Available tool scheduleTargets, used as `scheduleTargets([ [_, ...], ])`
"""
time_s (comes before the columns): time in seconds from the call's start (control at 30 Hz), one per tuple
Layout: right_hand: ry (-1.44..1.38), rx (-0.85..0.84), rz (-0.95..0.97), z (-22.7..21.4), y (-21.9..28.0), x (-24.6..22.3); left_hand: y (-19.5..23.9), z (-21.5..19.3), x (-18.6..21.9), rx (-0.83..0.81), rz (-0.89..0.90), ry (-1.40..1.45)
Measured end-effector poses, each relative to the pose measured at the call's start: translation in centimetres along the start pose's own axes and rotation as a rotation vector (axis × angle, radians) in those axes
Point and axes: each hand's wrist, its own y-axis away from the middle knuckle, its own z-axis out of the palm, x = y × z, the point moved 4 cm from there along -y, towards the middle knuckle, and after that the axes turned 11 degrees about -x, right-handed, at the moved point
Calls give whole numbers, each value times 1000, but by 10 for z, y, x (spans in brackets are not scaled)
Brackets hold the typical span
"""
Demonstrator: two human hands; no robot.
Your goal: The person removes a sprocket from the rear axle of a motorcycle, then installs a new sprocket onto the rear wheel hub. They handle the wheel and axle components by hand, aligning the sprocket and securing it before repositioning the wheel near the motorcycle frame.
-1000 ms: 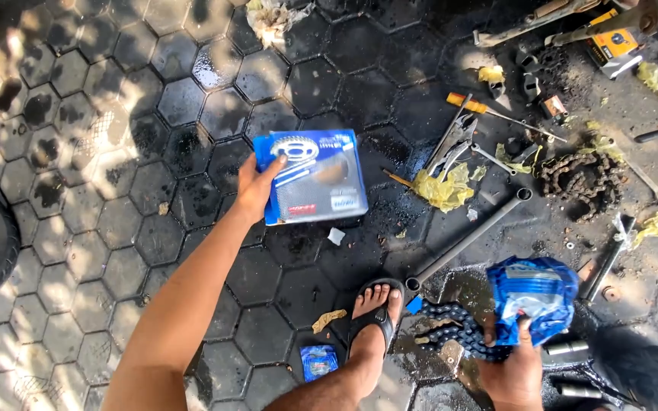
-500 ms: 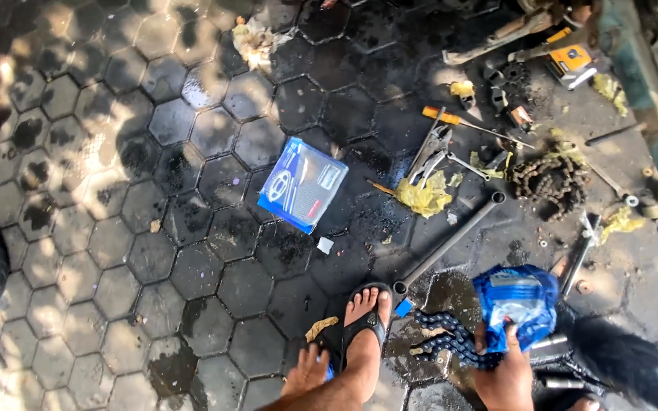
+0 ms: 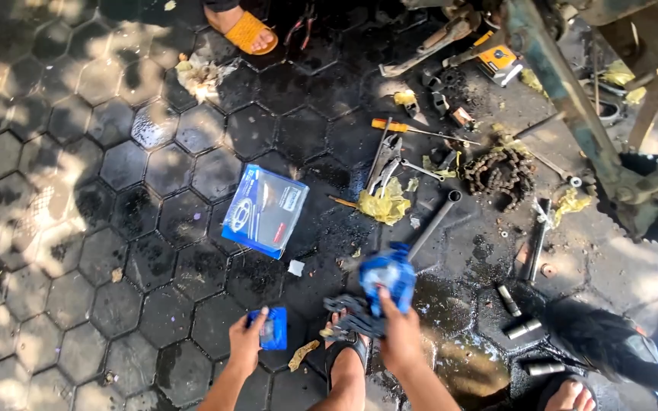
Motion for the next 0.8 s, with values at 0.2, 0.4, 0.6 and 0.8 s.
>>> scheduleTargets([
  [0.2,120,-304,-123,115,-77,50,-5,33,6,25,5,165],
  [0.4,280,-464,62,201,-59,15,10,84,1,-54,-113,77],
  [0.6,742,-463,-294,96,0,-30,-29,117,-19,-130,55,-72],
  [0.8,722,-78,-328,-67,62,-71,59,271,127,-593,389,-469],
])
